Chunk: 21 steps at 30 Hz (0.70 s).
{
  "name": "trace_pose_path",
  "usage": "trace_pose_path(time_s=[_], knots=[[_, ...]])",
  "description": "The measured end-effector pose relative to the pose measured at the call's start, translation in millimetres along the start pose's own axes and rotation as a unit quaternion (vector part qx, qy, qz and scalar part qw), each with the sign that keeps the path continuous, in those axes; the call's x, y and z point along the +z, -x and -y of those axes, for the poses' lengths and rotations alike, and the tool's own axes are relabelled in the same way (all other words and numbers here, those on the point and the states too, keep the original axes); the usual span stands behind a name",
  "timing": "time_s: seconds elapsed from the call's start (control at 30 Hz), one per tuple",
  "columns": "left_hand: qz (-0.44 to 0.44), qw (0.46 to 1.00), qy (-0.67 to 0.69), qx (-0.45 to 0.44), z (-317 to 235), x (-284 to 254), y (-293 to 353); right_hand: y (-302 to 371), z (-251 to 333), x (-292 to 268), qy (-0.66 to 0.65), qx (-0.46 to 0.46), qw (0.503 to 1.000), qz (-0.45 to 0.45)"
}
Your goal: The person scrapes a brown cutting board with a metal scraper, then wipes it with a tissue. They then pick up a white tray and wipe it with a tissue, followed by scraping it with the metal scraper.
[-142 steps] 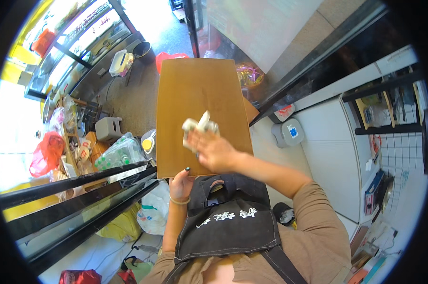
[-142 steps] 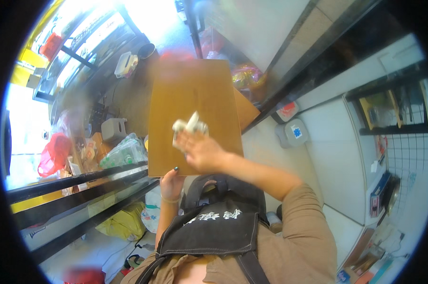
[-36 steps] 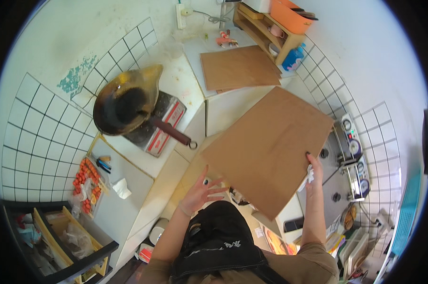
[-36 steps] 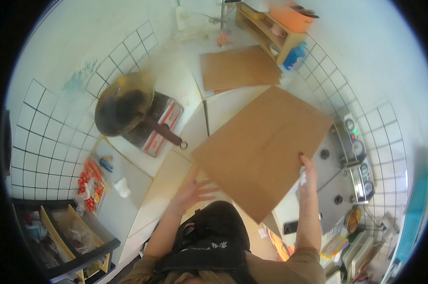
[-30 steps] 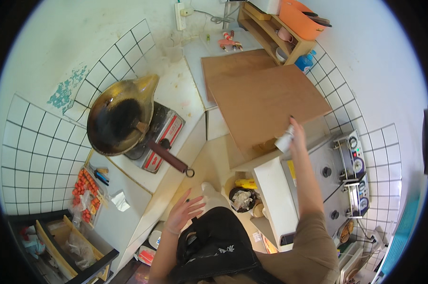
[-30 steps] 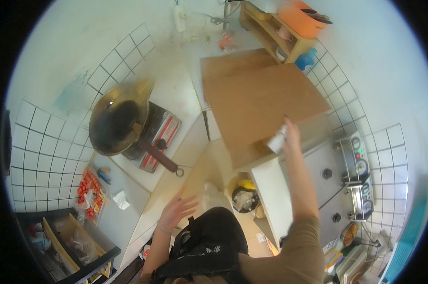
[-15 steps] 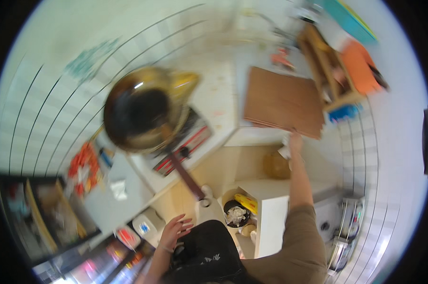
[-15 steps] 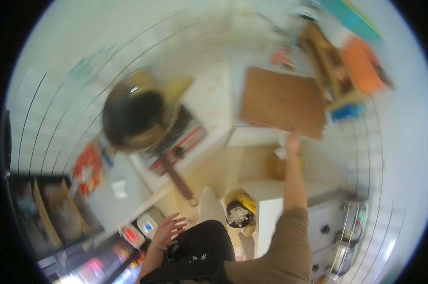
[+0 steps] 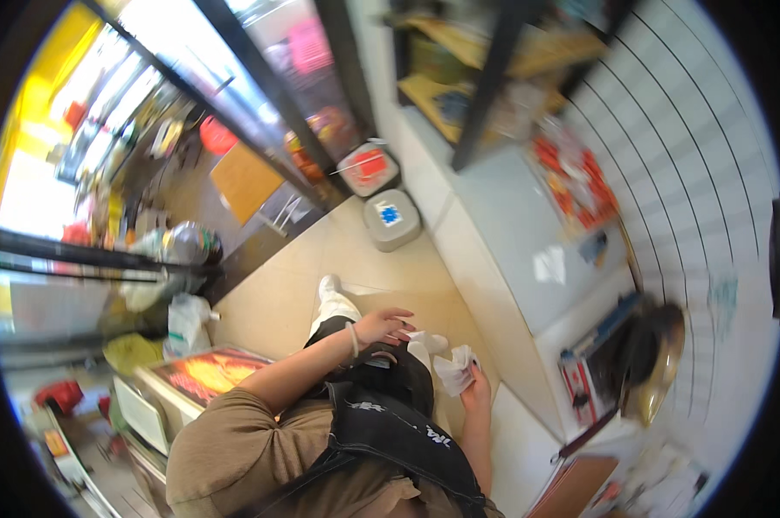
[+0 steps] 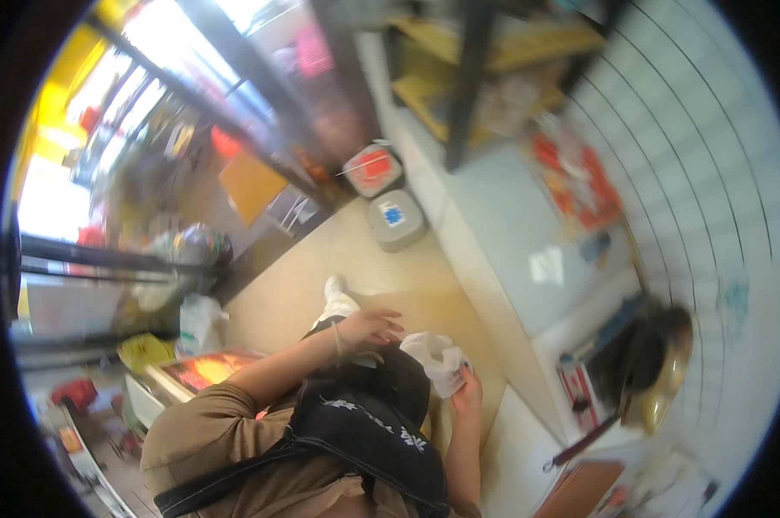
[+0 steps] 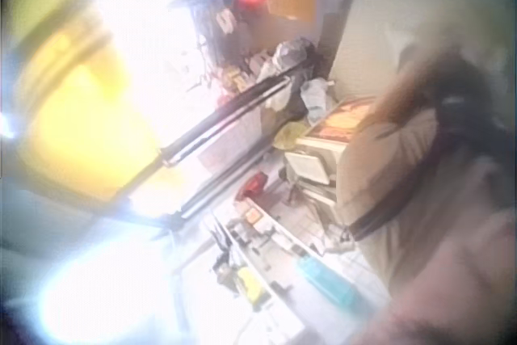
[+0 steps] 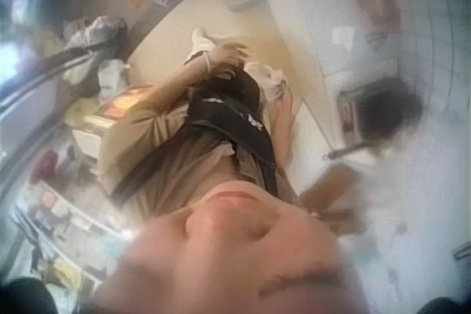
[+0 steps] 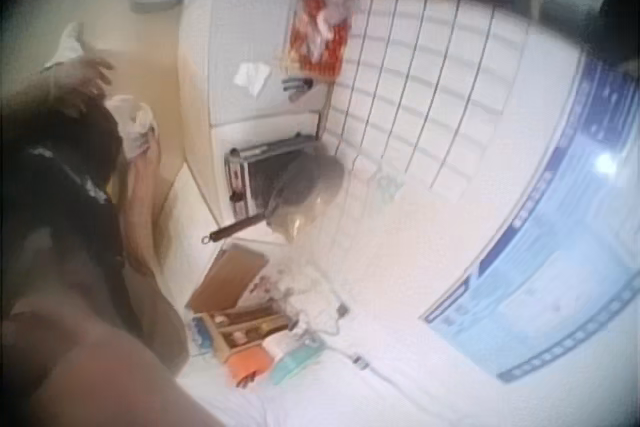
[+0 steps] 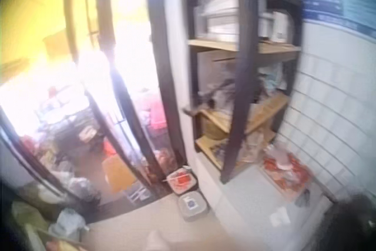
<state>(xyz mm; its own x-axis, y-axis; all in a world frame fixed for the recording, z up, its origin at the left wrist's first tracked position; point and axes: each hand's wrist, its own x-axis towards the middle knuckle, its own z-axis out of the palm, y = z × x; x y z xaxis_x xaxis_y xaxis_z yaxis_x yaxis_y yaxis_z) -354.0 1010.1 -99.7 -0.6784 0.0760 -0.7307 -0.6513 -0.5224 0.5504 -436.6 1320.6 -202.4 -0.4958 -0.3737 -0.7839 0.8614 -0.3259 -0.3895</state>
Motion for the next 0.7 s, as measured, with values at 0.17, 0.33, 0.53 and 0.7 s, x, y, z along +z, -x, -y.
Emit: trace_pose_path(time_s=[0.17,0.33,0.53,0.7], knots=[[-0.228,0.932,0.269,0.079,54.9,-187.6,46.6,-61.1,-9.5,169.4,0.179,0.045,0.979,0.082],[-0.348,0.792,0.475,0.162,110.7,-351.4,59.1,-114.2,-88.1,301.6,0.244,0.098,0.959,0.104],[-0.388,0.718,0.545,0.193,124.6,-477.3,59.0,-192.7,-222.7,464.6,0.402,0.044,0.896,0.181],[-0.399,0.701,0.569,0.16,140.4,-563.3,15.0,-261.2,-342.2,618.4,0.572,-0.187,0.762,0.239]])
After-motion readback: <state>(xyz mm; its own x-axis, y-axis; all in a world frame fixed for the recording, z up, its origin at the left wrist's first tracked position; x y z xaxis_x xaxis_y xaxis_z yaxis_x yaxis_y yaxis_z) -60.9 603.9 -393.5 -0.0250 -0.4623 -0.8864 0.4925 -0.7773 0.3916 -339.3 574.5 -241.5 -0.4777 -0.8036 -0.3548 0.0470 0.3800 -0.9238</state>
